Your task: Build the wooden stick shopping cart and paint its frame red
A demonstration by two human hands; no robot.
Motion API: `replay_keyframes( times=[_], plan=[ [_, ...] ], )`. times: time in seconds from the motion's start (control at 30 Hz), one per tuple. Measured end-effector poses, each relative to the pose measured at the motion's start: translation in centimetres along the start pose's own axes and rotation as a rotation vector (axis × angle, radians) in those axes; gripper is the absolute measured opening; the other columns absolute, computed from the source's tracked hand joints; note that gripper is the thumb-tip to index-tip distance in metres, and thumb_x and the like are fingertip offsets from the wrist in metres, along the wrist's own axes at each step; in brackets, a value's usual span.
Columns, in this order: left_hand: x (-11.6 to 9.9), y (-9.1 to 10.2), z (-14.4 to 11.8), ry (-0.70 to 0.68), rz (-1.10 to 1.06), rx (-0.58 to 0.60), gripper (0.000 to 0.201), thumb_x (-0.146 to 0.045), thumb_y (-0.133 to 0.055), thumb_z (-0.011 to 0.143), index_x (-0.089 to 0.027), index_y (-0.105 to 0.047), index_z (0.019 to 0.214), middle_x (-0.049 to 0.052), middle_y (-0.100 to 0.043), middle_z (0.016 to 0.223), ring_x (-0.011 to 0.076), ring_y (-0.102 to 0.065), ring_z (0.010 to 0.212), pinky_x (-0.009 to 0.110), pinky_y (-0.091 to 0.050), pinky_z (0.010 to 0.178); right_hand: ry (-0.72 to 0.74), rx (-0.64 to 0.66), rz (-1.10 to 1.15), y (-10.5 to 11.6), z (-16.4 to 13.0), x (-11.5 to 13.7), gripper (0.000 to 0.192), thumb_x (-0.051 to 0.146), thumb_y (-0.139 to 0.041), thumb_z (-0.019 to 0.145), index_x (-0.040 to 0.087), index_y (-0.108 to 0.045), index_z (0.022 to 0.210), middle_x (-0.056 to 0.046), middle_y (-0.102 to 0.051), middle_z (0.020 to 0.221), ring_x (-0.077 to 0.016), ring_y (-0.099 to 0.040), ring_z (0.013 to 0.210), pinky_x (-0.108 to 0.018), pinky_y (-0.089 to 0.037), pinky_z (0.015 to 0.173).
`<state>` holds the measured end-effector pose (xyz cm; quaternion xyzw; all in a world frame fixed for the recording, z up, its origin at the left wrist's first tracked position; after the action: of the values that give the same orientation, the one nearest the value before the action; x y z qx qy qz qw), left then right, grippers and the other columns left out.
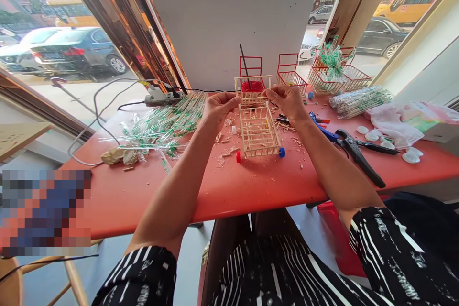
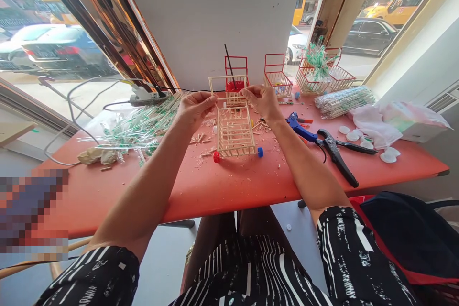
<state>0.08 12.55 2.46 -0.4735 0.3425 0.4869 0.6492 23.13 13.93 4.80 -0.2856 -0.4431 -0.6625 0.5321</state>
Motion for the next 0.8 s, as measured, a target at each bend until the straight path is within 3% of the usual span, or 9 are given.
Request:
replay_keyframes(
  times=[0.1,0.23,0.43,0.6,0.8],
  plan=[
    [0.1,-0.1,0.0,0.022,-0.068,-0.007,0.029,-0.021,-0.104,0.062,-0.016,-0.079,0.074,-0.002,-0.070,0.068,0.0041,-0.056,0.056,0.018,-0.047,0.057,-0.016,-0.038,0.056,-0.2,0.1,-0.6,0.040,0.058,-0.088,0.089,0.019,-0.081,0.084,-0.002,-0.076,0.079,-0.0112,-0.060,0.069,-0.027,-0.050,0.065],
    [0.1,-0.1,-0.1,0.056,-0.092,-0.004,0.028,-0.018,-0.104,0.061,-0.017,-0.078,0.073,-0.003,-0.070,0.067,0.0042,-0.056,0.055,0.017,-0.049,0.056,-0.013,-0.043,0.113,-0.5,0.1,-0.9,0.052,0.070,-0.091,0.080,0.019,-0.081,0.079,-0.005,-0.079,0.080,-0.0142,-0.068,0.074,-0.029,-0.057,0.069],
    [0.0,-0.3,-0.1,0.061,-0.097,0.008,0.027,-0.016,-0.103,0.066,-0.016,-0.078,0.073,-0.003,-0.070,0.068,0.0043,-0.060,0.058,0.016,-0.053,0.060,-0.023,-0.052,0.117,-0.5,0.1,-1.0,0.055,0.074,-0.091,0.077,0.020,-0.081,0.075,-0.006,-0.081,0.079,-0.0156,-0.071,0.075,-0.029,-0.058,0.069],
    [-0.2,-0.1,-0.1,0.049,-0.029,0.012,0.028,-0.032,-0.103,0.075,-0.017,-0.080,0.080,-0.003,-0.068,0.067,0.0051,-0.059,0.057,0.017,-0.051,0.057,-0.007,-0.044,0.156,-0.3,0.3,-1.2,0.054,0.073,-0.093,0.075,0.020,-0.082,0.076,-0.005,-0.082,0.080,-0.0146,-0.072,0.075,-0.030,-0.059,0.074],
    [-1.5,0.8,0.2,-0.102,0.077,-0.084,0.024,-0.040,-0.096,0.086,-0.020,-0.084,0.091,0.002,-0.078,0.082,0.0061,-0.061,0.062,0.018,-0.047,0.054,-0.001,-0.031,0.122,-0.3,0.2,-0.7,0.046,0.064,-0.092,0.081,0.019,-0.082,0.081,-0.007,-0.082,0.081,-0.0172,-0.075,0.080,-0.031,-0.061,0.075]
  ],
)
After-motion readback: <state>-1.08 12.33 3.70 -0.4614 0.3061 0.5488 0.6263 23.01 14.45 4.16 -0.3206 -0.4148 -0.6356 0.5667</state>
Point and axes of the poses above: each hand's wrist, its own z-axis towards the middle knuckle, its own y-axis out of the back of the hand, x = y × z, the point moved 3 cm from there along z, towards the middle knuckle
